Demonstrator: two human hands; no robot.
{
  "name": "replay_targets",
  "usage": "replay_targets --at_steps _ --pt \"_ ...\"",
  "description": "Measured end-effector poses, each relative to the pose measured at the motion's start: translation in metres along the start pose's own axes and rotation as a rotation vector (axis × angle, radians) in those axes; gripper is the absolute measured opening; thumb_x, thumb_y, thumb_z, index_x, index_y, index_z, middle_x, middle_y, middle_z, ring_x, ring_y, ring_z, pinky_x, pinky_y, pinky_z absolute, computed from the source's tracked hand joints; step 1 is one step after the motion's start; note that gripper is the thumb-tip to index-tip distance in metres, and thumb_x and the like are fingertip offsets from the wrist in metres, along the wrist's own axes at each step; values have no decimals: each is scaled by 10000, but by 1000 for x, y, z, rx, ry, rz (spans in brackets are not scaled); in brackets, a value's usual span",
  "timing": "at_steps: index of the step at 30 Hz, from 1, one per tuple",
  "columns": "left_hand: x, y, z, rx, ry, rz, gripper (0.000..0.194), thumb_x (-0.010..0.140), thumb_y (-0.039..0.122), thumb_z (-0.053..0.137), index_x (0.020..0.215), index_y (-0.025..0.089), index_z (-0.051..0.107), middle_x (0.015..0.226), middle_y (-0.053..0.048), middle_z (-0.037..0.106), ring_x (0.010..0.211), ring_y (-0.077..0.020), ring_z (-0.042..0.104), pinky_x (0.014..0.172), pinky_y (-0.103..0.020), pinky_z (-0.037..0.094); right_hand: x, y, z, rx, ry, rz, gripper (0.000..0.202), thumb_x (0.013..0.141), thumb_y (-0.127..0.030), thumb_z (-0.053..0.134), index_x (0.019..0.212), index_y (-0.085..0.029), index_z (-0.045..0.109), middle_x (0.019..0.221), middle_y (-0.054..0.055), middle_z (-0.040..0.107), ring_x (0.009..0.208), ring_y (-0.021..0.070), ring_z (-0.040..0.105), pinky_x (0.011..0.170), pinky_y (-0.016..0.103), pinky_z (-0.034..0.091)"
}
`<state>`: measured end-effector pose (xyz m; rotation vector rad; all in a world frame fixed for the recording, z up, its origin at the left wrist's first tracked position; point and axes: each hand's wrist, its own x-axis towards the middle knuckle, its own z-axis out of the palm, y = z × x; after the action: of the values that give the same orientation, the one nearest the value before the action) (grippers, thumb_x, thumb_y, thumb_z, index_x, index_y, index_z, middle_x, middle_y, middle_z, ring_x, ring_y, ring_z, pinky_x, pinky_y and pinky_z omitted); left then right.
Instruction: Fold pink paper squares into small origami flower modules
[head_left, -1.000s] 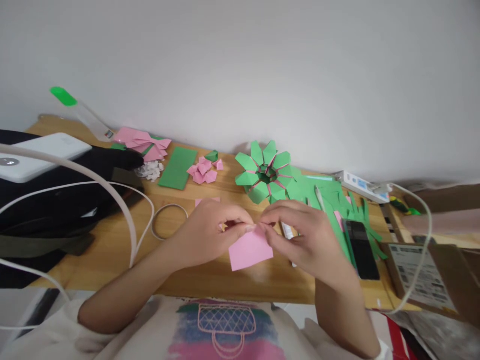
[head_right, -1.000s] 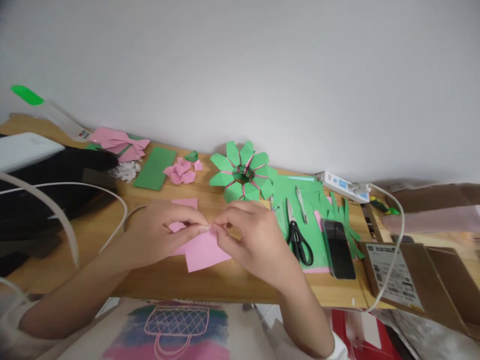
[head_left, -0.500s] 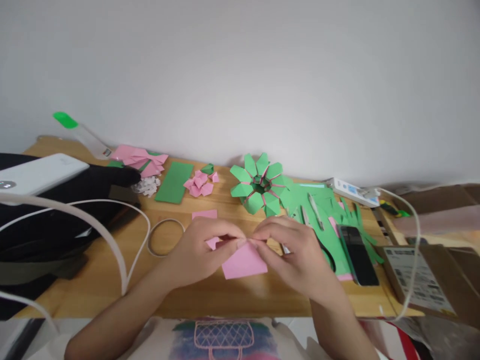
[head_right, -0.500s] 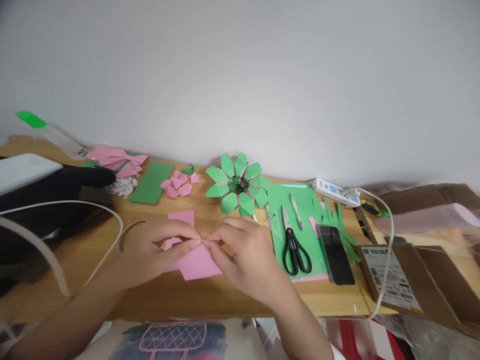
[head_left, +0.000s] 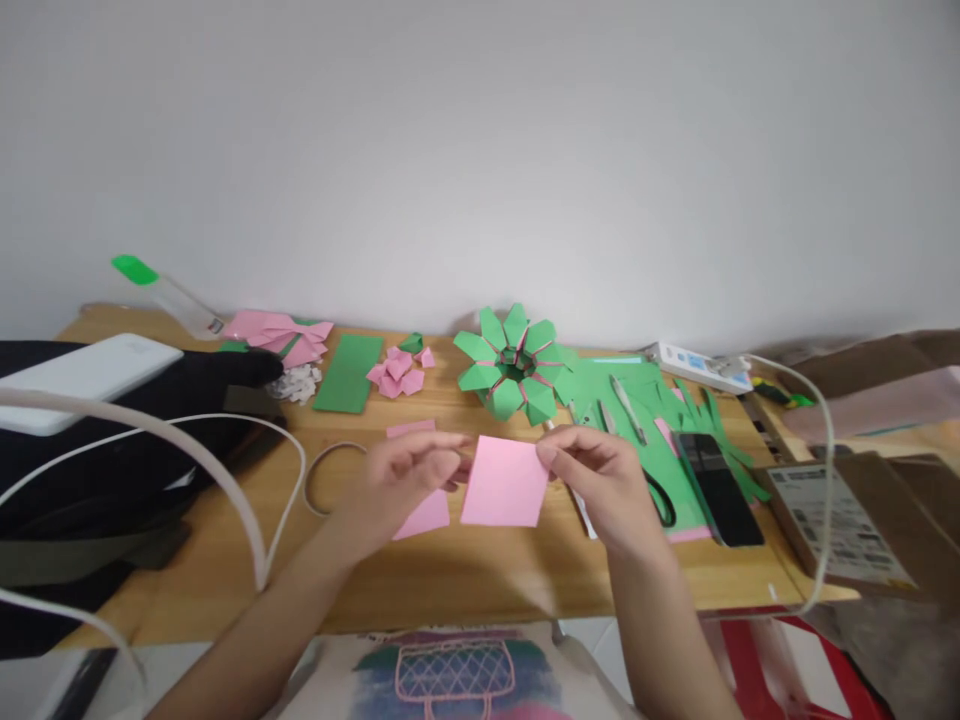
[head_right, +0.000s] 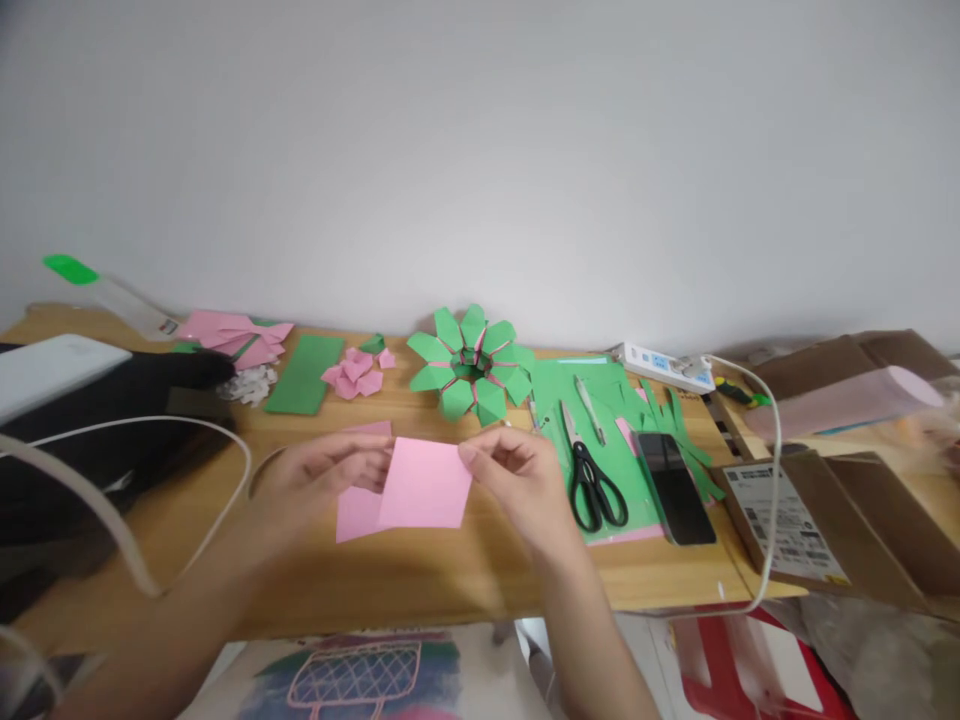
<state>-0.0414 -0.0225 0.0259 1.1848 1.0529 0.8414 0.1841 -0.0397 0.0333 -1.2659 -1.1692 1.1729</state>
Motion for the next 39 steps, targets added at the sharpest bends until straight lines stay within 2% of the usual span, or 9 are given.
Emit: replay_targets --at_steps 2,6,11,14,20,26,31,35,39 --pt "0 -8 11 8 -88 -63 302 722 372 708 919 144 711 829 -70 759 764 -213 715 656 -290 573 -5 10 12 60 74 46 158 713 -327 750 632 -198 709 576 -4 648 531 107 542 521 235 450" --pt "-6 -20 17 -4 -61 -126 260 710 358 700 850 139 686 767 -49 738 687 -187 689 630 -285 561 -19 23 19 85 133 89 148 684 -312 757 616 -195 698 571 -12 638 507 93 518 506 227 445" --pt "-14 -30 9 198 -78 -6 177 776 292 628 825 142 710 810 -52 746 723 -162 667 620 -231 499 -32 35 17 -11 -15 133 120 738 -319 735 778 -206 731 716 14 698 622 118 585 577 242 470" --pt "-17 -36 7 262 -82 29 168 793 275 613 797 141 714 804 -53 746 724 -161 662 617 -229 490 -38 43 20 -42 -84 155 123 769 -326 714 794 -207 732 711 11 693 627 111 585 569 229 448" --pt "-21 -41 8 35 16 -36 167 714 264 714 836 150 702 834 -49 768 734 -164 696 623 -227 542 -44 48 27 -19 -4 178 169 725 -343 742 726 -181 695 633 -4 651 554 97 539 519 224 427" --pt "-22 -38 8 -145 -91 -120 254 621 232 795 845 146 709 781 -44 774 698 -171 717 641 -247 580 -47 53 26 90 132 182 177 703 -352 753 708 -187 687 601 -14 641 506 90 527 482 222 441" --pt "-22 -43 12 -162 -39 -174 243 591 219 815 790 141 699 691 -23 757 577 -138 679 571 -228 558 -57 59 30 -71 217 29 178 742 -291 745 895 -221 686 790 11 684 669 123 607 619 263 503" --pt "-23 -46 18 -172 -1 -155 251 567 219 820 767 148 687 687 -15 757 584 -129 683 574 -208 553 -67 57 39 -231 104 -54 218 823 -291 677 1036 -248 677 940 31 699 790 145 634 720 295 524" --pt "-21 -44 24 -127 -7 -124 175 598 201 783 733 153 683 695 -14 761 608 -132 700 577 -199 555 -70 57 47 -155 -4 16 351 783 -339 714 1112 -234 652 1022 47 728 840 172 664 750 316 543"
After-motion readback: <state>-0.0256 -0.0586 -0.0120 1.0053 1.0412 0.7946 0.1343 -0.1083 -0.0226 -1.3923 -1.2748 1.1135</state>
